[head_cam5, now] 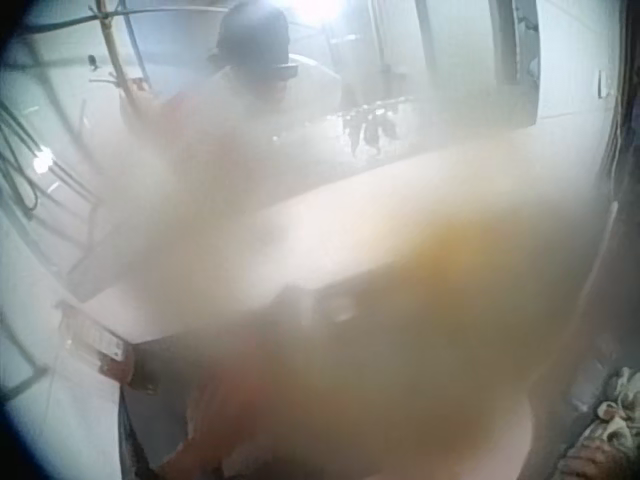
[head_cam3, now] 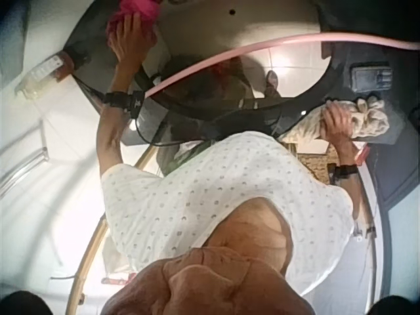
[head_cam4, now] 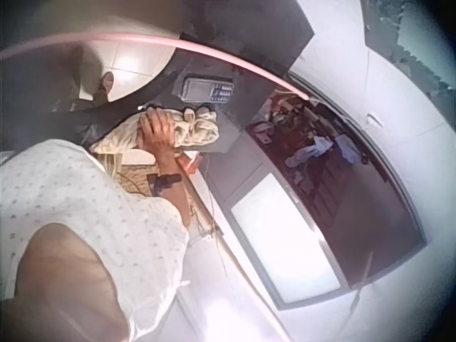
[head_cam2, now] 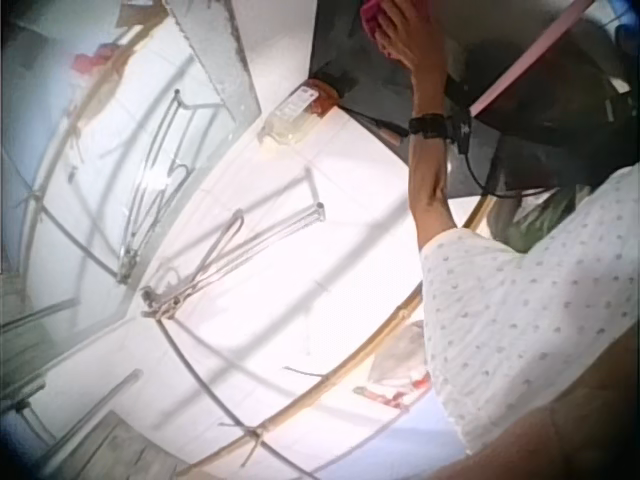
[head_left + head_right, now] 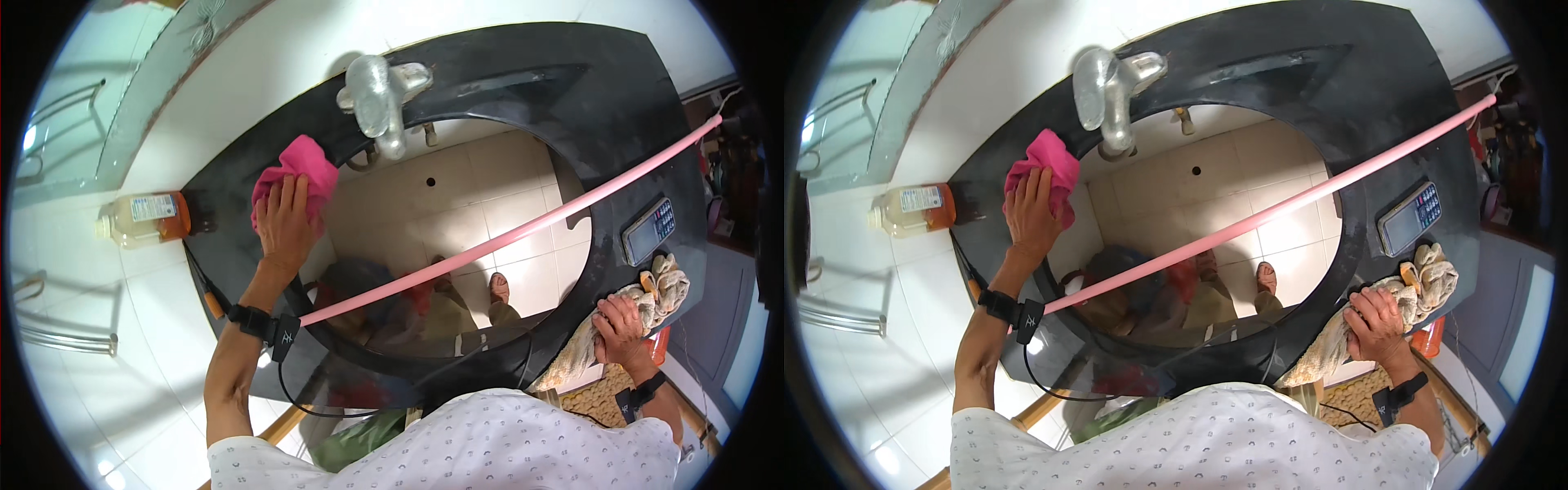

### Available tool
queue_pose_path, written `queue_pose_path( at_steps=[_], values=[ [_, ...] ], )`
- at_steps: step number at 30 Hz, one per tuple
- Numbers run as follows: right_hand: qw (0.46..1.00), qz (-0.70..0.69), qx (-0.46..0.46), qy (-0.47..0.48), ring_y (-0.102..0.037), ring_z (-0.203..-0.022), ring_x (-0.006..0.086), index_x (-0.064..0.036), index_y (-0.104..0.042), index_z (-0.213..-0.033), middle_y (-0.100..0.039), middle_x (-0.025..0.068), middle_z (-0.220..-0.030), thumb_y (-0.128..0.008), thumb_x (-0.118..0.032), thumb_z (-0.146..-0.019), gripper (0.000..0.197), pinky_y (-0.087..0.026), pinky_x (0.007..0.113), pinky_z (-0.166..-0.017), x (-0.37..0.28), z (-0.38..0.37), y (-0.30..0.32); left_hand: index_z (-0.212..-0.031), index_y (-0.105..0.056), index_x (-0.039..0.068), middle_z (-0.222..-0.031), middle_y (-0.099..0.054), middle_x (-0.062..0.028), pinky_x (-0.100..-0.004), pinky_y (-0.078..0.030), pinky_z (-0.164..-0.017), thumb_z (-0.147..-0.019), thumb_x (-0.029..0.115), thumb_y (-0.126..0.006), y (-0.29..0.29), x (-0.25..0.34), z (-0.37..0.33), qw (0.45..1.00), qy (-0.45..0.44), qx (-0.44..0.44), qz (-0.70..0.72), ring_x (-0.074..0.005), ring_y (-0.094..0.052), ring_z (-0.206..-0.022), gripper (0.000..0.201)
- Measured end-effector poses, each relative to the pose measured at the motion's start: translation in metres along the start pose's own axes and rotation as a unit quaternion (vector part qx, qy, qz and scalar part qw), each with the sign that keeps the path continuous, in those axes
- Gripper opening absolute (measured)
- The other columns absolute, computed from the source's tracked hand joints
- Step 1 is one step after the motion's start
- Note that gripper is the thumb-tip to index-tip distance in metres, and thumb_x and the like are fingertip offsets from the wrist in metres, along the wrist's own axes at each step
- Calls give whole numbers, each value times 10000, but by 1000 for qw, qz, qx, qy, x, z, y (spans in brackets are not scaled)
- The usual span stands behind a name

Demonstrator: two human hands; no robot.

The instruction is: The recorder wipes down a black bathroom countertop and the faucet with a pink cloth.

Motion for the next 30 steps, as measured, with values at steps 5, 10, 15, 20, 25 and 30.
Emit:
queue_pose_path(
  at_steps=[5,10,15,20,25,30],
  values=[
    [1000,-2,1,10,-534,-1020,290,-99,-590,-885,-574,101,-1054,-554,-207,-548,355,-393,464,-948,2,0,2,-1282,-462,77,-1298,-475,-116,-456,-339,-968,-653,138,-721,12,21,-38,991,-123,10,60,-307,-458,-1171,683],
    [1000,-6,2,7,-533,-1018,283,-112,-589,-877,-576,87,-1051,-565,-225,-534,362,-395,464,-941,3,1,1,-1214,-528,79,-1168,-557,-117,-426,-355,-897,-742,176,-599,8,58,-95,962,-263,51,51,-275,-478,-1120,487],
    [999,-26,-12,15,-517,-1022,327,-80,-552,-925,-544,123,-1059,-554,-192,-519,420,-399,506,-920,3,3,0,-1213,-538,93,-1106,-578,-90,-408,-341,-878,-762,214,-568,8,82,-105,958,-270,88,30,-254,-491,-1055,467],
    [999,-31,-12,17,-507,-1032,339,-79,-547,-924,-536,128,-1064,-547,-190,-529,411,-392,515,-926,1,5,-5,-1219,-535,115,-1204,-534,-62,-434,-370,-933,-719,184,-654,-10,89,-102,976,-187,108,-10,-295,-483,-1121,518],
    [1000,-24,-2,9,-511,-1036,339,-72,-545,-922,-535,130,-1080,-544,-180,-532,405,-384,516,-939,4,10,-4,-1164,-560,80,-1139,-565,-101,-444,-346,-889,-754,288,-587,1,69,-88,980,-191,59,-24,-277,-496,-1049,460],
    [1000,-8,-10,8,-532,-1010,275,-125,-572,-899,-574,75,-1055,-549,-234,-579,339,-409,450,-916,1,1,2,-1167,-560,81,-1152,-563,-105,-461,-360,-895,-773,274,-577,-2,58,-76,982,-183,52,7,-300,-504,-1092,440]
  ],
)
Point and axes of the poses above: each hand's wrist, its own z-axis away from the middle knuckle, its own y-axis out of the back of the hand, x = y × z, the point moved 3 cm from there along -z, towards the middle knuckle
